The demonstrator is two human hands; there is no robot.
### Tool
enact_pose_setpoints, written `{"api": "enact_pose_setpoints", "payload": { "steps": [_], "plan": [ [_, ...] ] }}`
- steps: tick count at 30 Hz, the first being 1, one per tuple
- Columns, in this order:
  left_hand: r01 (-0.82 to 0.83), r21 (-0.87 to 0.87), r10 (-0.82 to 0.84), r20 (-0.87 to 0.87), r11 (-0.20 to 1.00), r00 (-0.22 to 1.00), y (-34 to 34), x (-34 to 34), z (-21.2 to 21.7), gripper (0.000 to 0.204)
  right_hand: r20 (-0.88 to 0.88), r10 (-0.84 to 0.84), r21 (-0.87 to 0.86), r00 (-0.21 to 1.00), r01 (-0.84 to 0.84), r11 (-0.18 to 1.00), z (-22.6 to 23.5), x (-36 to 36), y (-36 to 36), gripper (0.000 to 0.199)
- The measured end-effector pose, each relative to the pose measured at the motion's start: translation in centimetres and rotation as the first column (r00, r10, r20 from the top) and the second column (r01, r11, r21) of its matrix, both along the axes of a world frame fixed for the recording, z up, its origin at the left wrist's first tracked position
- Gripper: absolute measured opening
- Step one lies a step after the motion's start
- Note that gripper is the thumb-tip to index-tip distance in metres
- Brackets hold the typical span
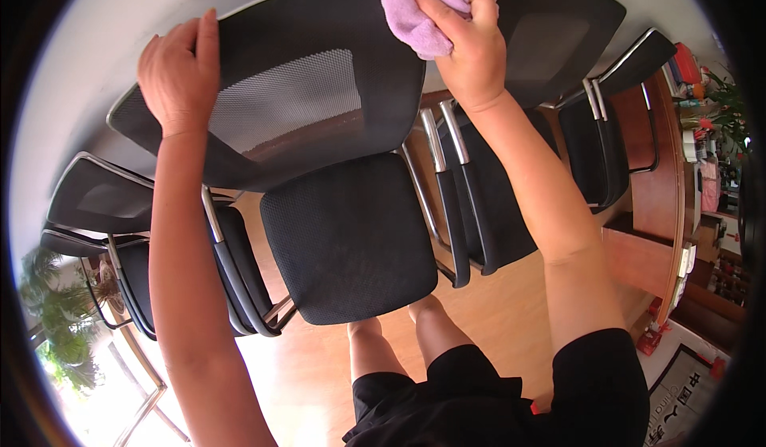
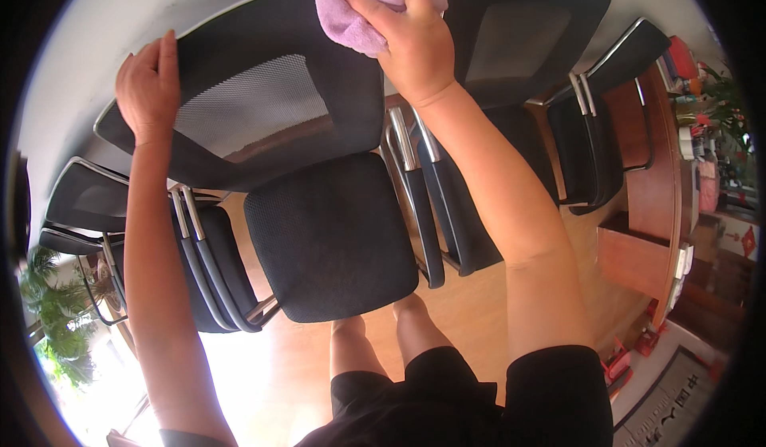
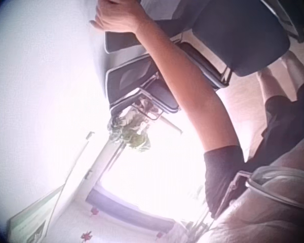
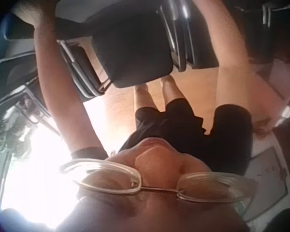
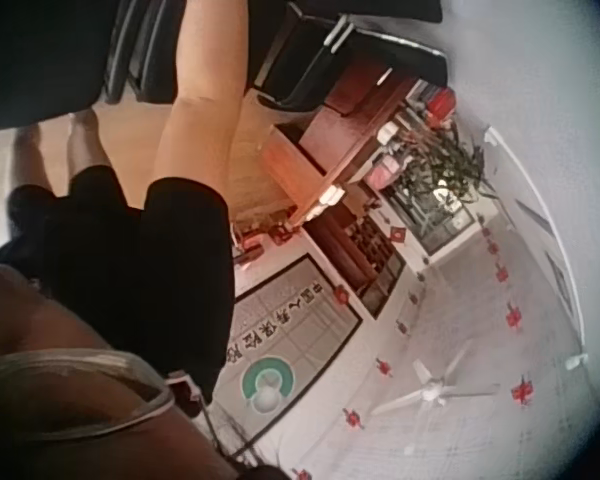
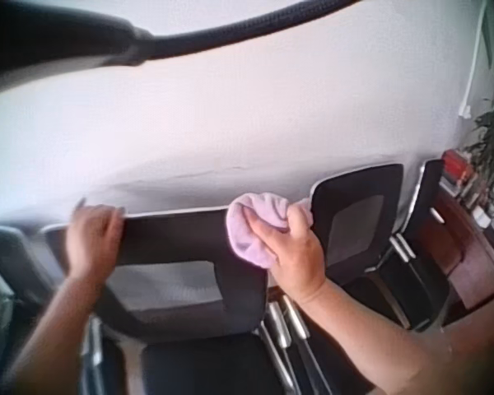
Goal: The person wipes the seats, backrests, and armrests of several black office chairs using a cloth.
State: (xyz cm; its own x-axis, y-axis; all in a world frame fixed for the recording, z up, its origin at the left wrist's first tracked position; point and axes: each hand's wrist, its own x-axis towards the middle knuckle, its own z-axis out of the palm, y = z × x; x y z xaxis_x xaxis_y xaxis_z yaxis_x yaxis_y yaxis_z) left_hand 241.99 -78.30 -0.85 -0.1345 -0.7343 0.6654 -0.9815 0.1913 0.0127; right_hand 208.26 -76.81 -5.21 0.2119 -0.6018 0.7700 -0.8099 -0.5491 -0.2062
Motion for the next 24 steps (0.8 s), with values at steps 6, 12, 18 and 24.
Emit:
{"api": "enact_pose_setpoints", "payload": {
  "steps": [6,12,18,24],
  "plan": [
    [-0.077,-0.079,0.073,-0.05,0.994,0.996,-0.8,0.6,-0.4,0.045,0.226,-0.113,0.196,0.968,0.068,0.978,-12.7,0.7,4.6,0.052],
    [-0.029,-0.185,0.022,-0.039,0.982,0.999,-1.5,0.0,-1.5,0.042,0.701,-0.149,0.499,0.698,-0.331,0.801,-21.8,3.9,11.4,0.034],
    [-0.022,-0.164,0.021,-0.008,0.986,1.0,-1.0,1.7,-1.6,0.05,0.34,0.101,-0.112,0.935,-0.067,0.991,-5.2,2.7,3.7,0.053],
    [-0.044,-0.312,0.005,-0.123,0.949,0.992,-0.1,-1.4,-1.6,0.045,0.263,-0.017,-0.142,0.965,0.056,0.988,-7.8,3.7,1.0,0.039]
  ]
}}
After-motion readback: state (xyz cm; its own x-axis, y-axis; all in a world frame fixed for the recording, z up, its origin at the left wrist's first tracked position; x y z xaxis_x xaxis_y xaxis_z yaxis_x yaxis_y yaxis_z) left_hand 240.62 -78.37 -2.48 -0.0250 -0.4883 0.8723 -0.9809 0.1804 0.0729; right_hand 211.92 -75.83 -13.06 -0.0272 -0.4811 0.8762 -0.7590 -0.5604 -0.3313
